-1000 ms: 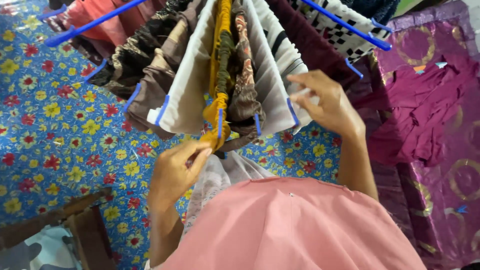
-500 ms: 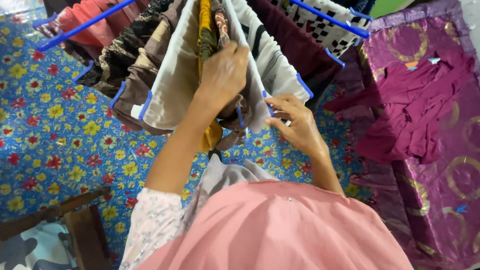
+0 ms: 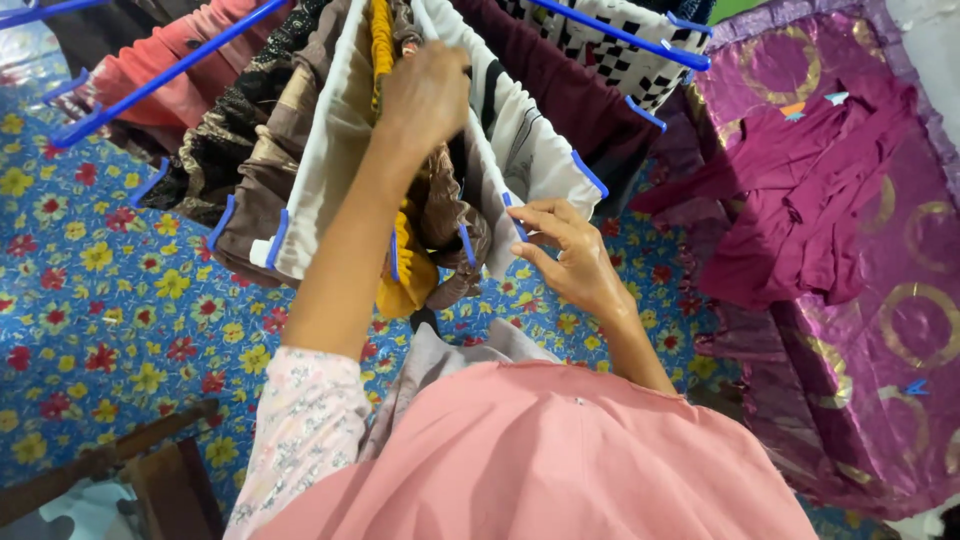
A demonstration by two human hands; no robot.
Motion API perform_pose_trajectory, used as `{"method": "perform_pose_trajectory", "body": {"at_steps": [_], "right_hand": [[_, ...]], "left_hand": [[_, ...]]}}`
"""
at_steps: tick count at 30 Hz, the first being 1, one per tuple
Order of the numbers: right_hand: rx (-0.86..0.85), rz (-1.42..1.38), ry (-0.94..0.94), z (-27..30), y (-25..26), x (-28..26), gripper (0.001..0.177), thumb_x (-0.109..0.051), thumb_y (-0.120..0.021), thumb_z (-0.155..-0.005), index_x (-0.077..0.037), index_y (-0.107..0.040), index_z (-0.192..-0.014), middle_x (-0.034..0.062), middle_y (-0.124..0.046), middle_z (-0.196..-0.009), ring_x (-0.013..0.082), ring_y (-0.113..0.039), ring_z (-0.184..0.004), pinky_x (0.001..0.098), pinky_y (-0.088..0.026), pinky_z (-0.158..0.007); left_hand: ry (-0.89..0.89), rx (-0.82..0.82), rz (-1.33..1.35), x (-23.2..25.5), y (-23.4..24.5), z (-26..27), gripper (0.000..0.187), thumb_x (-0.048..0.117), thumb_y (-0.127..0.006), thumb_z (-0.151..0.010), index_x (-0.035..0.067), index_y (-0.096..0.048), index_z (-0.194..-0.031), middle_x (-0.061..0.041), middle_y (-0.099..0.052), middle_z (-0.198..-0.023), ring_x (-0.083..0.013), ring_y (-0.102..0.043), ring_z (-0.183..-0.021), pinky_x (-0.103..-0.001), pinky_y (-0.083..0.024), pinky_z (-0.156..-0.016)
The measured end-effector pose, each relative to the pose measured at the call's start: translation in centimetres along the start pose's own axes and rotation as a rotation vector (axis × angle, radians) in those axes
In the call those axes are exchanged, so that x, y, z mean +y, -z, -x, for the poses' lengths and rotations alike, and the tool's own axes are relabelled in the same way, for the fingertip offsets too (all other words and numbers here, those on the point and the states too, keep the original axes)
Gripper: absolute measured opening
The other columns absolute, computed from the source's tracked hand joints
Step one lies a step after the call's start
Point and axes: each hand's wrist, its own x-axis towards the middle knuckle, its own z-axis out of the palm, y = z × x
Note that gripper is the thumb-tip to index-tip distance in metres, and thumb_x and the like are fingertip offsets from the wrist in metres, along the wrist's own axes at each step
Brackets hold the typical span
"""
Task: The person arranges various garments on a blue circular drying rack, spreading them out to avoid overlap. They pick up a red garment from a nearby surface and hang it on the rack, then continue adjusting the placement of multiple items.
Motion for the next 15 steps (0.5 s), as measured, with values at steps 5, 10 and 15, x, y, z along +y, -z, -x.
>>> {"method": "perform_pose_trajectory", "body": {"at_steps": [5,10,15], "right_hand": [[0.044,0.047,0.028,-0.1,-0.1,0.0,0.038,-0.003,-0.075,-0.090,-0.006,-0.069,-0.128,0.0100,-0.064,-0.116,0.0149,-0.059,-0.084,0.0240,-0.051,-0.070],[0.001,0.008,0.009,-0.1,-0.5,0.2,0.039,-0.004,-0.076,-0.088,-0.006,-0.070,-0.126,0.0097,-0.064,-0.117,0.0171,-0.063,-0.090,0.0260,-0.058,-0.080],[-0.001,0.020,-0.025,-0.3,-1.0,-0.4,0.039,-0.011,-0.076,-0.089,-0.007,-0.069,-0.127,0.0106,-0.063,-0.120,0.0187,-0.065,-0.093,0.0281,-0.060,-0.082]], "left_hand": [[0.060,-0.025,-0.048,-1.1,-0.2,-2.2,0.008,-0.001,-0.064,-0.077,-0.005,-0.071,-0.077,-0.017,-0.067,-0.090,-0.0399,-0.067,-0.063,-0.049,-0.058,-0.061],[0.188,-0.374,0.077,-1.4,2.1,-4.4,0.033,-0.008,-0.054,-0.095,0.006,-0.054,-0.064,-0.003,-0.049,-0.060,-0.0190,-0.052,-0.051,-0.038,-0.062,-0.064],[0.031,-0.044,-0.050,-5.9,-2.0,-4.8,0.014,0.013,-0.072,-0.086,0.000,-0.072,-0.089,-0.018,-0.063,-0.102,-0.0384,-0.066,-0.081,-0.050,-0.057,-0.074]]}}
